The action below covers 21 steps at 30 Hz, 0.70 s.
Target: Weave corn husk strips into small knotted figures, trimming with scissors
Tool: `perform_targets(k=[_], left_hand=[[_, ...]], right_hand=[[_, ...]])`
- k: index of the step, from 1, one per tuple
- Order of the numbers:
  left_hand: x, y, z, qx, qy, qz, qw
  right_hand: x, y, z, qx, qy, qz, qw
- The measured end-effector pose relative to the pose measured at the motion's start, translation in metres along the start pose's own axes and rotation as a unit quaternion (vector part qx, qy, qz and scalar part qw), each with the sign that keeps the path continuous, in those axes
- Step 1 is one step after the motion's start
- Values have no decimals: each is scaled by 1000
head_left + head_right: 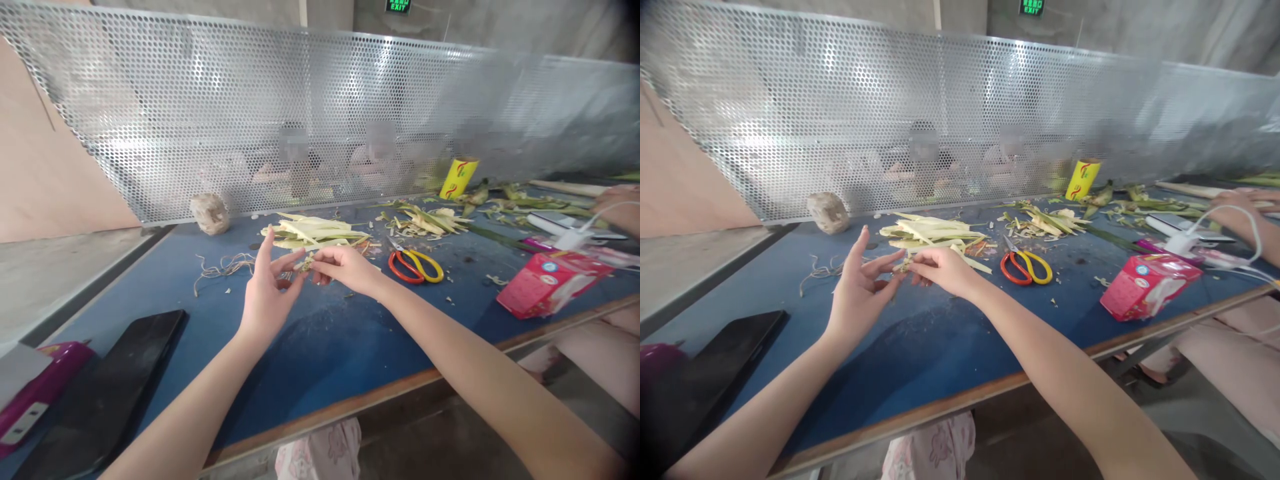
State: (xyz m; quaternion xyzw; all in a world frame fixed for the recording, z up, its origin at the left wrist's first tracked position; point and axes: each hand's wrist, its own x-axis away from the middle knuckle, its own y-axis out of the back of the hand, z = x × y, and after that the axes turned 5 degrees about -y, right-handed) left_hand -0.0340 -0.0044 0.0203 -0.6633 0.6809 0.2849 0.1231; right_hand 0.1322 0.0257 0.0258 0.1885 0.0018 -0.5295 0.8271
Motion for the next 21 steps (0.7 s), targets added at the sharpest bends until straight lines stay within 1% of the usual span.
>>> perform_targets(k=[4,12,21], left_hand=[[1,-3,-3,7,11,9,1000],[2,-5,-9,51,37,-28,998],[2,-3,-4,15,12,12,1000]], right_hand=[[-2,2,-3,11,11,0,1000],[-2,2,-4,20,12,-2,1000],[0,3,-3,28,-2,-14,1000]])
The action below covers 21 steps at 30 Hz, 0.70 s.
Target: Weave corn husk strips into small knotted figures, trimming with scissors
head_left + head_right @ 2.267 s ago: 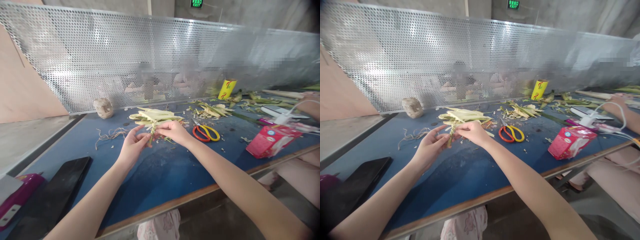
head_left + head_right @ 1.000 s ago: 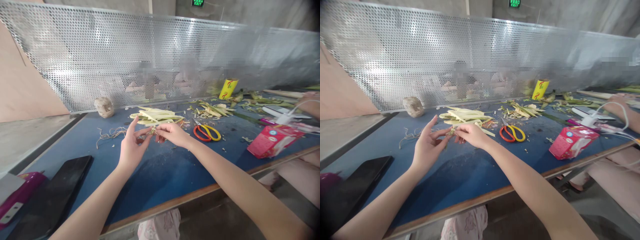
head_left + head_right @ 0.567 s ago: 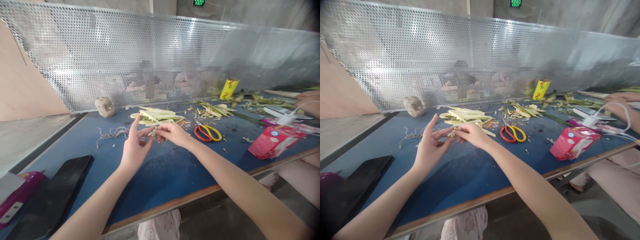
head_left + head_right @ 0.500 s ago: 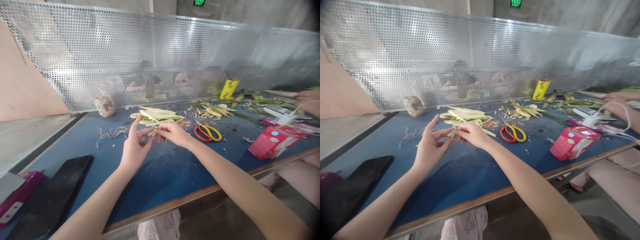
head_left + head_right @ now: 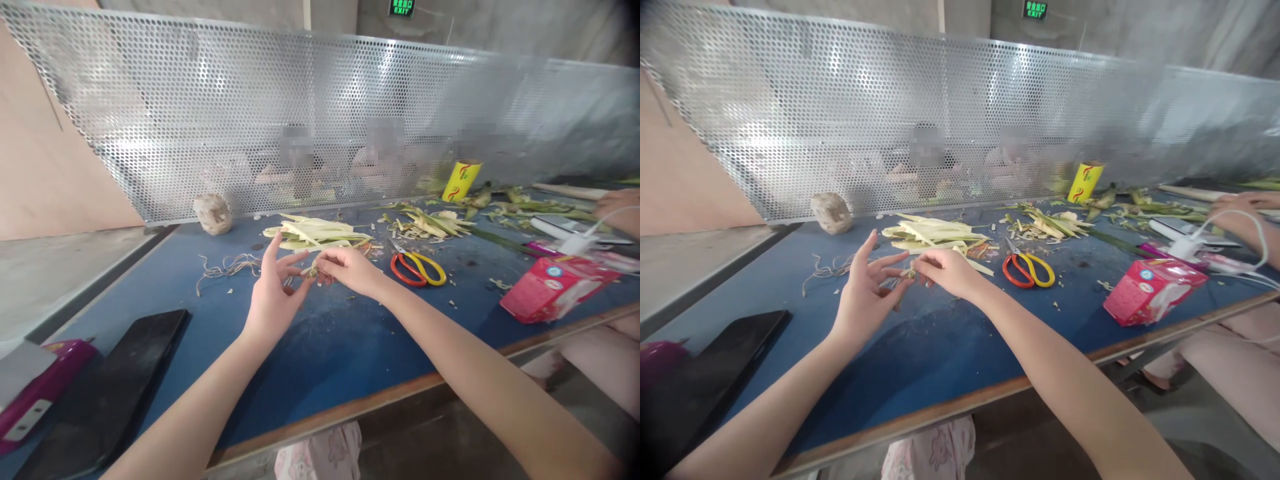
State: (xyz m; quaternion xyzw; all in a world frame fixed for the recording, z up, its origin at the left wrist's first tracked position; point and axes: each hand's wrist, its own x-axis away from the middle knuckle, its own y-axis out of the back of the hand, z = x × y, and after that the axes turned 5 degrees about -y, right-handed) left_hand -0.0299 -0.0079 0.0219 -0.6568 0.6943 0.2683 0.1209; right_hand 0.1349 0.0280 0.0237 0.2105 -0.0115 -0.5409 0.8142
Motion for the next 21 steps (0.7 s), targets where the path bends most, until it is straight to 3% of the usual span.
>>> perform_targets(k=[6,11,15,18,21], left_hand=[[2,-1,7,-43,-27,43,998],[1,-1,11,-102,-35,36,994],[-1,0,14,-134,2,27,991],[-2,0,16,-140,12,36,989],[-3,1,17,-151,8,47,987]], right_hand=[[1,-1,-1,-13,-3,-5,1000],[-3,11,-2,-97,6,-154,983],[-12,27,-13,-144,-58,-241,958],[-20,36,-28,-68,-85,-270,957],[-26,42,-41,25,-59,-287,956]])
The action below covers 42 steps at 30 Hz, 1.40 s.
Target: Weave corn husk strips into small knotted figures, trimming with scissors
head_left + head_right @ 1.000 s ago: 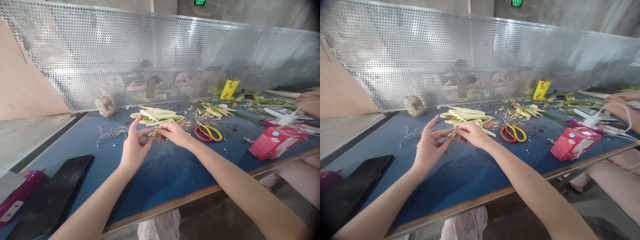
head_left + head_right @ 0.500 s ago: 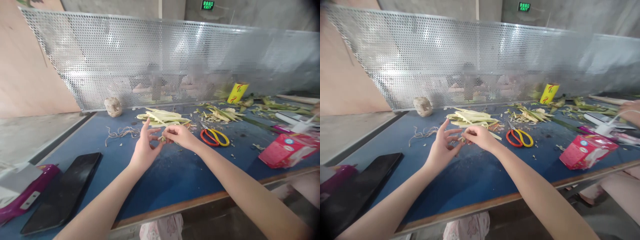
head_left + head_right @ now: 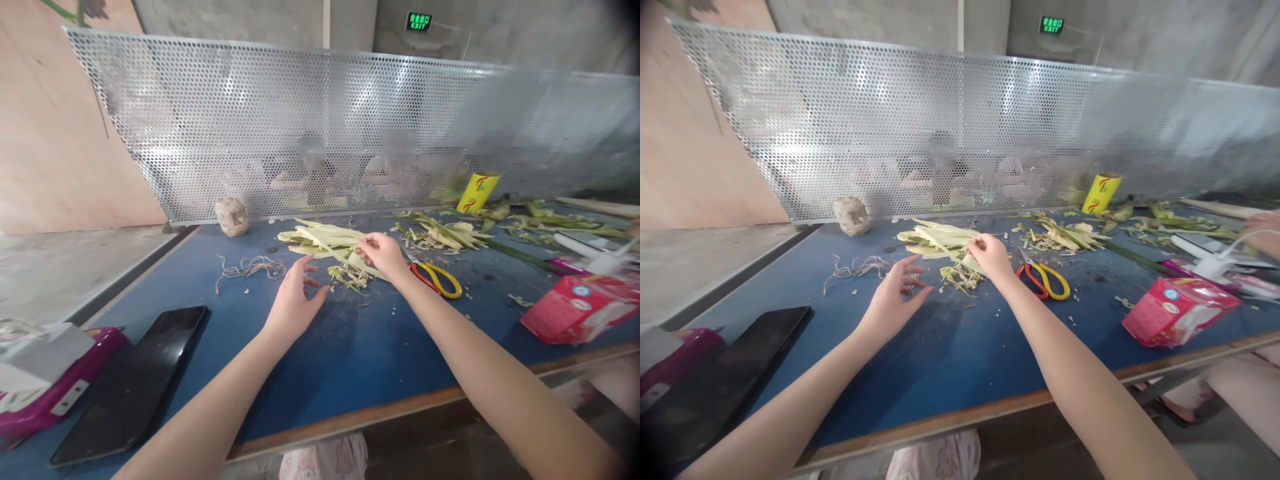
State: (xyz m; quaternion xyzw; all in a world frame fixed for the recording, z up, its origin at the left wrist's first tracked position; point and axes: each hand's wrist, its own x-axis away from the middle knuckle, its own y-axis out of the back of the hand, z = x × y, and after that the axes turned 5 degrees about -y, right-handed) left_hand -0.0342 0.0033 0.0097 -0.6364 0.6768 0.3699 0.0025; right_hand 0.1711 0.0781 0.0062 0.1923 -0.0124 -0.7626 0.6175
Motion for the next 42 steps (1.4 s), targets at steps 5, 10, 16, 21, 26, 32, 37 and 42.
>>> perform_targets(k=[5,10,16,21,26,32,37,42], left_hand=[[-2,0,4,-40,6,20,999],[-4,0,6,-50,12,24,998],[-4,1,5,-53,19,25,998],[-5,1,5,-50,20,24,998],[-4,1,3,-38,21,13,999],[-3,-1,-2,58,15,4,998],[-3,-1,-4,222,23,-48,974],[-6,2,-11,400,73,-71,911]], right_hand=[[-2,4,-2,66,68,35,995],[4,12,7,179,83,126,972],[-5,14,-11,292,52,73,952],[-12,6,-15,268,52,62,960],[-11,13,3,155,106,32,982],[11,6,18,-99,127,199,967],[28,2,26,-105,108,356,922],[31,0,26,-19,211,355,911]])
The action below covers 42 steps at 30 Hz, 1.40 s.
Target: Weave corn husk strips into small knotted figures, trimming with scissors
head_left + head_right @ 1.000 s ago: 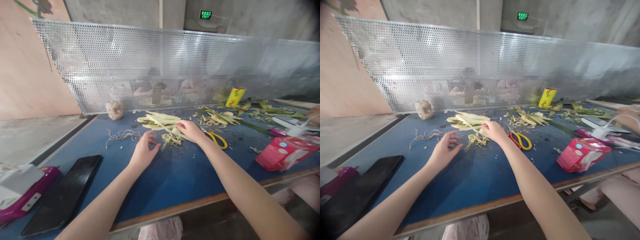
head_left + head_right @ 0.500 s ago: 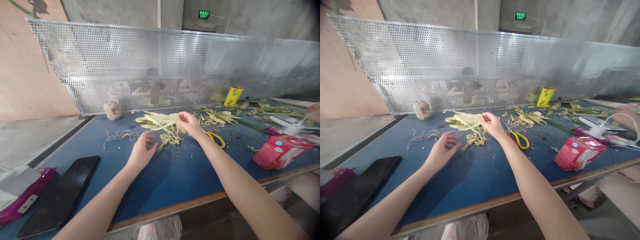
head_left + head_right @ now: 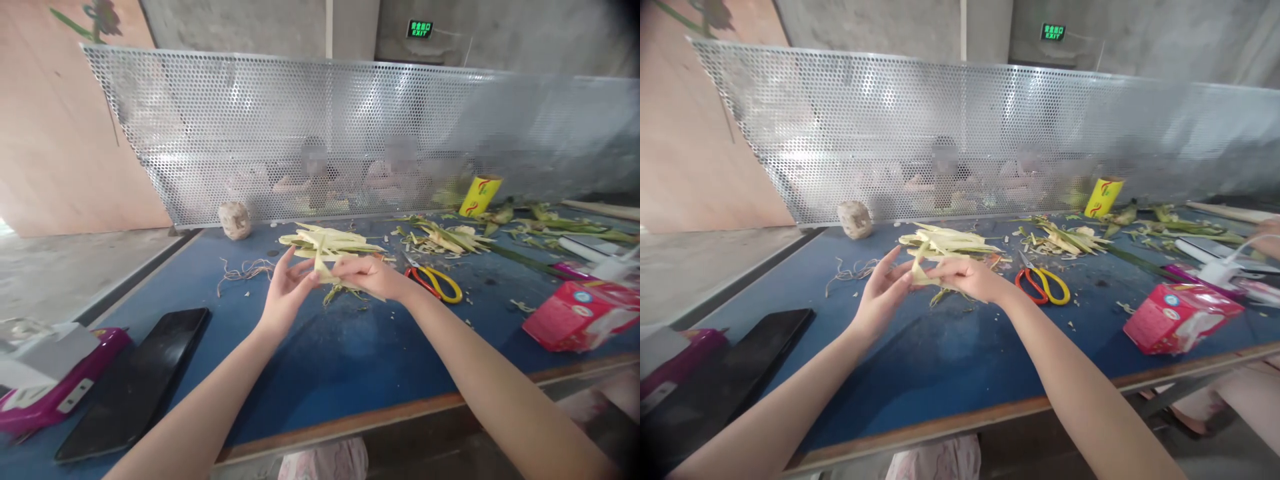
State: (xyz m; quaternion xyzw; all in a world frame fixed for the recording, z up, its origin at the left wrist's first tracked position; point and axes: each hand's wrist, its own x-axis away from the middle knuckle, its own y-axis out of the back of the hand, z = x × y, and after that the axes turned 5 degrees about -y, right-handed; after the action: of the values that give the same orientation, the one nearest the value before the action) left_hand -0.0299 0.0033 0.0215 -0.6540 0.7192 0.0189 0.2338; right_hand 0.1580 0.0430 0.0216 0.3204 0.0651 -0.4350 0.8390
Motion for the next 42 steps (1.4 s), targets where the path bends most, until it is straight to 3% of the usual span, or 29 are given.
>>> perform_targets(k=[4,10,15,18,20,22,25,28,34,38,42], left_hand=[[0,0,-6,45,25,-24,998],[0,4,3,-89,5,-15,996],[-2,6,3,-109,7,3,994],[-3,7,0,-100,-27,-35,994],[-4,7,-2,-95,-35,-55,993],[-3,7,-3,-94,-42,-67,992],[-3,6,-4,-91,-50,-77,992],[-4,6,-4,-66,-45,-85,993],[-5,6,-5,-30,-39,-95,994],[-5,5,-5,-29,-48,-103,993],[-6,8,-5,-65,-77,-139,985]], right_hand=[[-1,0,-2,69,-9,53,996],[0,-8,1,144,-7,35,989],[4,-6,15,76,-32,53,995],[6,9,15,66,-95,-11,993],[7,22,8,123,-129,-110,978],[9,33,-3,215,-160,-157,951],[10,40,-15,300,-205,-126,923],[9,37,-17,318,-212,-103,918],[6,28,-4,205,-175,-89,959],[6,12,6,64,-153,26,986],[6,-5,17,12,-179,135,974]])
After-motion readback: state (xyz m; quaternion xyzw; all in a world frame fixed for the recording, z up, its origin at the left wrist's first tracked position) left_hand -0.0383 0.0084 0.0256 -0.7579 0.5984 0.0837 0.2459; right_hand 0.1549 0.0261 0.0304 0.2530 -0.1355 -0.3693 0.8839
